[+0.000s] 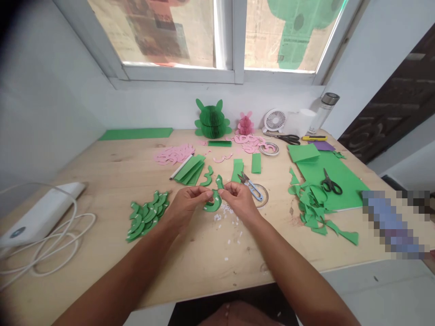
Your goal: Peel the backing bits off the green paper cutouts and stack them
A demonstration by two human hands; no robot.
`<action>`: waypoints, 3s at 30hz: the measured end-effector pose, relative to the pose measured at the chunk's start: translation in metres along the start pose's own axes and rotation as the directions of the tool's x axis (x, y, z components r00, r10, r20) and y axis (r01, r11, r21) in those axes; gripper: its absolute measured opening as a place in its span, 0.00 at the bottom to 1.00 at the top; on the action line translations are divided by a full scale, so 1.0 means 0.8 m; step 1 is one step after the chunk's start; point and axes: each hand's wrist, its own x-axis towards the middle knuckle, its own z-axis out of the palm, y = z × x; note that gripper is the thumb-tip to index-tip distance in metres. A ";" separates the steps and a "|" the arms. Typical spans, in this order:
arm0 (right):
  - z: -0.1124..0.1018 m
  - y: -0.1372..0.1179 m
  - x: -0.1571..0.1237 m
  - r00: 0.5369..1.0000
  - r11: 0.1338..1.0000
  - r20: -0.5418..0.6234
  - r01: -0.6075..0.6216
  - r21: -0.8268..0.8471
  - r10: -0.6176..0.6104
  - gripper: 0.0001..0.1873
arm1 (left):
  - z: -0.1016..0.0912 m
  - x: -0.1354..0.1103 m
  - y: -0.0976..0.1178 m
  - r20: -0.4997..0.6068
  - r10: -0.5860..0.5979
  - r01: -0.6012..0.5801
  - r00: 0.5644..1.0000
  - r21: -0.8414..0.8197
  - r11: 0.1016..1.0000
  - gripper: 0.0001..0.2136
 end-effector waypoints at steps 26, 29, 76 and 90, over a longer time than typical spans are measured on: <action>0.010 0.010 -0.017 0.791 0.287 0.131 0.364 -0.886 -0.597 0.10 | 0.018 -0.005 -0.018 -0.210 0.047 -0.077 0.977 -0.138 0.987 0.08; 0.011 0.008 -0.018 0.798 0.274 0.137 0.355 -0.894 -0.587 0.11 | 0.019 -0.006 -0.014 -0.215 0.030 -0.063 0.976 -0.147 0.987 0.08; 0.015 0.009 -0.021 0.805 0.157 0.209 0.348 -0.924 -0.556 0.10 | 0.023 -0.003 -0.013 -0.203 0.006 -0.036 0.979 -0.146 0.989 0.07; 0.021 0.011 -0.024 0.799 0.104 0.259 0.370 -0.923 -0.542 0.09 | 0.024 -0.004 -0.016 -0.235 0.095 -0.112 0.967 -0.057 0.992 0.08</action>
